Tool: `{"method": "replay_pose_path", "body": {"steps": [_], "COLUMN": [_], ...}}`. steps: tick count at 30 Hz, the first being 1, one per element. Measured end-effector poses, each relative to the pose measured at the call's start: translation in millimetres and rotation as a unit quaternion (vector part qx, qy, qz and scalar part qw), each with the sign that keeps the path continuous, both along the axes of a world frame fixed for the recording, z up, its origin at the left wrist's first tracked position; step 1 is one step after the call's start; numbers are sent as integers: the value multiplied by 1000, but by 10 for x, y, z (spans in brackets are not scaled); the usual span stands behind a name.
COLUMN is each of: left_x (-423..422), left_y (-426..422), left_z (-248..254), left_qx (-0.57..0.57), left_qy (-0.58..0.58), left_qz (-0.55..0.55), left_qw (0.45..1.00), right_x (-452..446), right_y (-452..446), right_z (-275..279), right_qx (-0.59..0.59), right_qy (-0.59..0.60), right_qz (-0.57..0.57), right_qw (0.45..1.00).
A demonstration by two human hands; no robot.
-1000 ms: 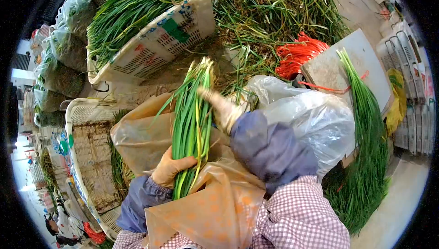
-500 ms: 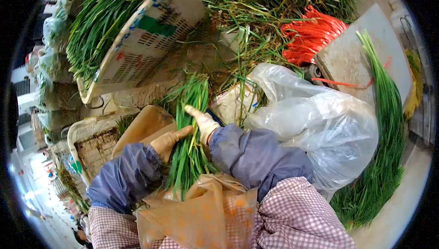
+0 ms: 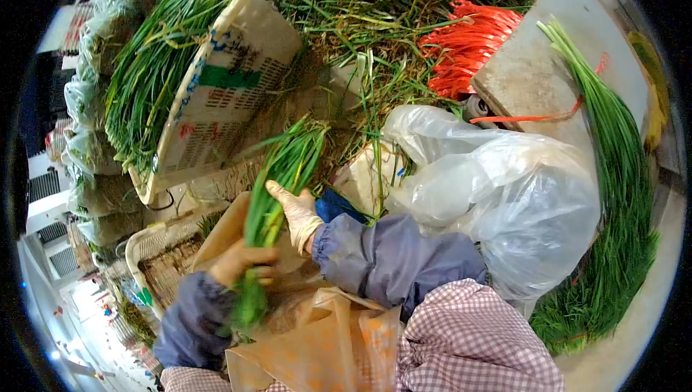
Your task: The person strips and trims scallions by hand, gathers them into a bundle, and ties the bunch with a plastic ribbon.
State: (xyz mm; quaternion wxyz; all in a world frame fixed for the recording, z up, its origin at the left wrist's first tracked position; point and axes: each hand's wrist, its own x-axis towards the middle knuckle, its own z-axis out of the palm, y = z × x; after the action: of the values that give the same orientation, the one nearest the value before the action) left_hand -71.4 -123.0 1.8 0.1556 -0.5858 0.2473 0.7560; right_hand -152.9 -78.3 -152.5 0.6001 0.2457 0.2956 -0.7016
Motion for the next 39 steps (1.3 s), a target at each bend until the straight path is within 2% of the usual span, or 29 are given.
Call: {"method": "replay_pose_path", "body": {"steps": [1, 2, 3, 4, 5, 6, 7, 8, 9, 11, 12, 13, 14, 16, 17, 18, 21, 22, 23, 24, 25, 26, 28, 30, 32, 34, 36, 38, 39], "left_x": [-91, -181, -243, -231, -218, -308, -395, -571, -746, -1005, -1109, -1321, -1529, -1496, -1330, -1244, -561, -202, -110, 244, 430, 818, 1164, 1522, 1700, 2064, 2400, 2671, 2644], "left_y": [-167, -348, -502, -758, -1014, -1220, -1195, -1103, -1012, -1226, -1494, -1397, -1298, -897, -949, -820, -656, -599, -257, -271, -86, -25, 269, 480, 700, 873, 983, 1110, 1149], "left_z": [253, 480, 605, 753, 901, 1102, 915, 753, 591, 630, 806, 789, 770, 681, 628, 766, 916, 948, 1117, 1210, 1264, 1212, 1253, 1210, 1152, 958, 750, 541, 486], "left_qx": [-67, -135, -273, -336, -396, -382, -466, -548, -613, -628, -536, -555, -574, -642, -679, -649, -646, -668, -657, -616, -623, -582, -539, -490, -510, -487, -499, -497, -504], "left_qy": [-28, -57, -23, 22, 68, 122, 80, 16, -50, -5, 66, 82, 100, 42, 62, 109, 59, 7, -30, -62, -72, -73, -116, -142, -133, -126, -104, -113, -102], "left_qz": [-60, -117, -148, -127, -108, -41, -161, -285, -379, -423, -252, -191, -132, -263, -268, -167, -186, -285, -277, -397, -399, -330, -334, -349, -355, -223, -198, -173, -152], "left_qw": [996, 982, 950, 933, 910, 915, 866, 786, 691, 653, 803, 805, 802, 719, 681, 734, 738, 687, 701, 677, 669, 740, 765, 786, 772, 835, 837, 843, 844], "right_x": [-113, -153, -186, -208, -144, -231, -166, -78, -3, 105, 22, -175, -324, -311, -451, -550, -675, -746, -799, -825, -853, -860, -831, -813, -786, -677, -708, -711, -739], "right_y": [10, -11, 39, 111, 122, 219, 286, 358, 351, 212, 234, 254, 231, -47, -104, -142, -141, -122, -93, -84, -117, -83, -112, -213, -202, -365, -492, -620, -586], "right_z": [149, 138, 102, 64, -53, 112, 71, 31, 106, 249, 444, 762, 954, 795, 815, 818, 542, 554, 571, 585, 593, 459, 396, 396, 592, 355, 433, 355, 656], "right_qx": [-58, -182, -250, -315, -307, -297, -273, -243, -245, -385, -385, -452, -515, -553, -551, -547, -521, -525, -495, -463, -447, -410, -389, -386, -387, -385, -342, -350, -262], "right_qy": [-64, -109, -96, -81, -71, -20, -11, 1, 6, -123, -126, -159, -182, -161, -194, -228, -224, -223, -193, -165, -142, -145, -55, -38, -33, -39, -75, -23, 157], "right_qz": [-5, -29, 20, 69, 152, 219, 307, 398, 396, 283, 275, 203, 134, 105, 62, 17, -56, -51, -77, -105, -146, -118, -141, -133, -92, 11, -14, 95, 135], "right_qw": [996, 977, 963, 943, 937, 929, 912, 885, 885, 870, 872, 854, 827, 811, 809, 805, 821, 820, 843, 865, 871, 893, 909, 912, 917, 922, 937, 932, 943]}}
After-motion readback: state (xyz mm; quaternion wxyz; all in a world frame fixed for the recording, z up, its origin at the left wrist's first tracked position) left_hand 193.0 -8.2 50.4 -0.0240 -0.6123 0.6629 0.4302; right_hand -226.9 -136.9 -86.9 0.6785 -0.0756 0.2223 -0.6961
